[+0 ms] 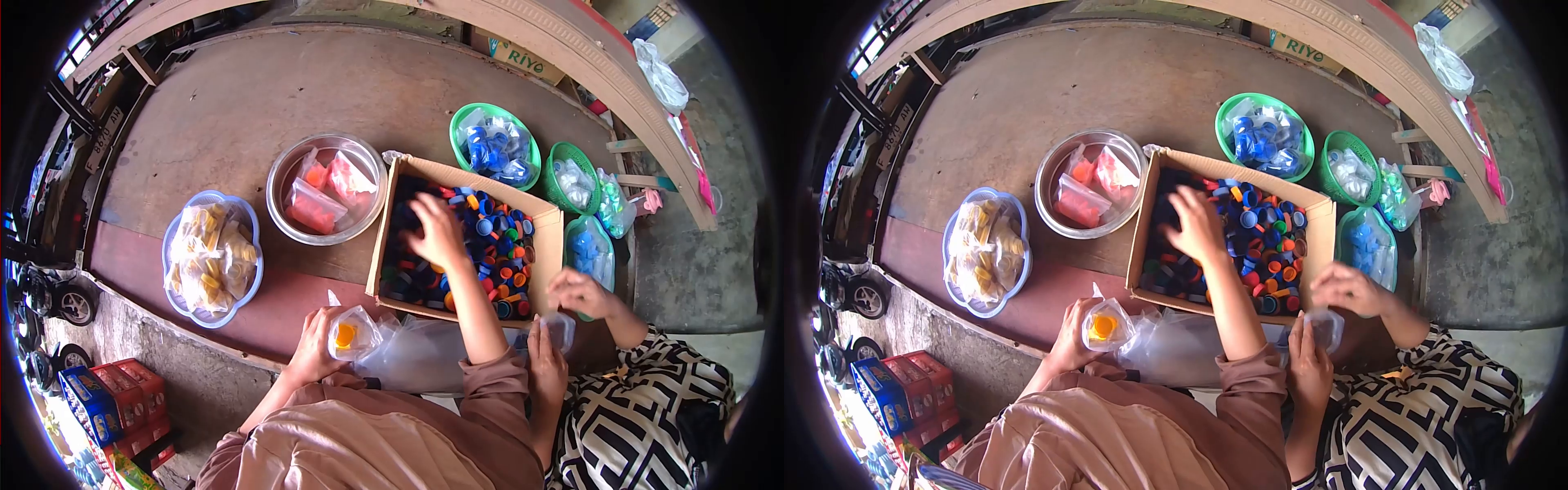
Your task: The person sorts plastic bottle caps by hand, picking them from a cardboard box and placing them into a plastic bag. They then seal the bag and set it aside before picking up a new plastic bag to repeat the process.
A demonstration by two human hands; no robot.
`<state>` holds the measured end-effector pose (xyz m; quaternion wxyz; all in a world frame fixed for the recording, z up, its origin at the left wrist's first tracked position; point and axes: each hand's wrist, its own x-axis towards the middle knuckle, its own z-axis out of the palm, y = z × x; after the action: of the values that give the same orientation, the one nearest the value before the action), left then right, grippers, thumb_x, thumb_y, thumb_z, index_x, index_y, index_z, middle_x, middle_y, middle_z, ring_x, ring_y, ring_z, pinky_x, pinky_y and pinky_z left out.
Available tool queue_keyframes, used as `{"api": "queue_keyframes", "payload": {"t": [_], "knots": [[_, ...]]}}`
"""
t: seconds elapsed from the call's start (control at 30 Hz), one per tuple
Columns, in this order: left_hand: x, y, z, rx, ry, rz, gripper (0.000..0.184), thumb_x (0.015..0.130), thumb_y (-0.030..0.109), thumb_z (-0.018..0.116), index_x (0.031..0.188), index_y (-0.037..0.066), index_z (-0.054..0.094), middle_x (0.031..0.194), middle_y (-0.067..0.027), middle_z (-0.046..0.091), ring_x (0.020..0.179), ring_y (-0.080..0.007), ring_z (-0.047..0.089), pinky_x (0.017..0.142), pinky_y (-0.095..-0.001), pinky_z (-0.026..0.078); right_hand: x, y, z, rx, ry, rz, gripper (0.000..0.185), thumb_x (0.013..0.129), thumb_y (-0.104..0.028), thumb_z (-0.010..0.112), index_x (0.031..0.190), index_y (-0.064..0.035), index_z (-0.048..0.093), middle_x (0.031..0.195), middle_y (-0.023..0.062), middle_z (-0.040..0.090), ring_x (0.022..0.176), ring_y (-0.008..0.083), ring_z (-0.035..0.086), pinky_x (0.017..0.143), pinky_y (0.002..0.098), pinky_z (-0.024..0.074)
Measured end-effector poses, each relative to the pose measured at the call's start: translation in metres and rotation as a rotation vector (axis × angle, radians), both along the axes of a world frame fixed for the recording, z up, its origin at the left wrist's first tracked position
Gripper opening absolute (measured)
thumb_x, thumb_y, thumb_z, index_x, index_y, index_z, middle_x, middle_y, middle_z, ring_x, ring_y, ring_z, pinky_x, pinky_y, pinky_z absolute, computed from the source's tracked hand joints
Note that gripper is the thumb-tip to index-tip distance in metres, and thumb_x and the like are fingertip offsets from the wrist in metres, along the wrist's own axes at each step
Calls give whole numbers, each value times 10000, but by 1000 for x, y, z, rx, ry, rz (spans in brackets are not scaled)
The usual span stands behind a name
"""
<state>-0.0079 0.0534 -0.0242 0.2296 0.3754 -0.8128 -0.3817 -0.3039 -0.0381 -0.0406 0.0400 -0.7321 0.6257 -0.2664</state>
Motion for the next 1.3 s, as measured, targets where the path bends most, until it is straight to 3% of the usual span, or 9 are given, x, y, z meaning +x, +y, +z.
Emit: {"api": "queue_keyframes", "payload": {"t": [0.17, 0.3, 0.43, 0.6, 0.77, 0.9, 1.03, 1.23, 1.3], "knots": [[-2, 2, 4, 7, 27, -15, 688, 599, 178, 758, 1182, 39, 419, 1122, -132, 507, 1045, -315, 488, 940, -435, 328, 13, -4, -13, 183, 220, 73, 506, 542, -366, 767, 950, -95, 639, 1171, 178, 463, 1024, 365, 483, 854, 415, 434], [-1, 3, 2, 5, 24, 7, 689, 602, 185, 757, 1184, 40, 419, 1119, -132, 508, 1045, -317, 487, 936, -436, 329, 7, -2, -21, 119, 218, 189, 205, 520, -275, 734, 601, -105, 654, 958, 144, 558, 929, 327, 534, 776, 395, 466], [4, 4, -1, 13, 0, 17, 722, 576, 151, 766, 1199, 44, 418, 1132, -135, 496, 1055, -343, 469, 914, -441, 358, -15, 6, -8, 264, 124, 32, 155, 528, -199, 712, 564, -92, 606, 755, 92, 607, 692, 290, 591, 641, 388, 485], [3, 1, 6, -4, -10, -7, 734, 572, 157, 768, 1205, 44, 412, 1132, -138, 495, 1059, -347, 466, 915, -441, 358, -32, 4, 0, 183, 23, -226, 168, 586, -167, 730, 646, -97, 589, 584, 97, 582, 678, 291, 587, 620, 396, 470], [0, 0, 2, 11, 4, -29, 720, 604, 199, 760, 1208, 40, 403, 1127, -134, 506, 1057, -317, 481, 936, -435, 329, -32, 3, 4, -53, -9, -126, 199, 624, -138, 716, 765, -75, 590, 816, 101, 596, 807, 287, 587, 696, 392, 471], [-7, 2, 3, -4, 9, -72, 747, 569, 181, 779, 1207, 51, 413, 1136, -135, 494, 1053, -340, 472, 915, -440, 357, -17, -27, -5, -29, 35, 39, 375, 691, -80, 655, 1047, -25, 551, 1019, 148, 551, 963, 328, 529, 855, 411, 430], [-7, 0, 8, -12, 49, -66, 727, 597, 209, 771, 1204, 43, 409, 1136, -138, 501, 1066, -313, 477, 934, -433, 327, 2, -44, -16, 233, 279, -126, 605, 615, -316, 746, 1137, -85, 546, 1103, 129, 544, 1093, 327, 441, 866, 421, 426], [6, 5, 4, -34, 31, 42, 697, 592, 189, 770, 1177, 37, 424, 1112, -131, 516, 1049, -314, 488, 931, -438, 331, 0, -26, 1, 616, 310, -85, 374, 654, -362, 709, 950, -135, 680, 887, 103, 662, 907, 292, 598, 802, 417, 456], [8, 7, 2, -40, 32, 67, 694, 592, 181, 769, 1178, 40, 426, 1113, -124, 519, 1047, -309, 491, 930, -438, 334, -15, -13, -5, 675, 114, 66, 301, 651, -351, 712, 847, -122, 701, 815, 110, 669, 818, 283, 628, 787, 394, 466]]}}
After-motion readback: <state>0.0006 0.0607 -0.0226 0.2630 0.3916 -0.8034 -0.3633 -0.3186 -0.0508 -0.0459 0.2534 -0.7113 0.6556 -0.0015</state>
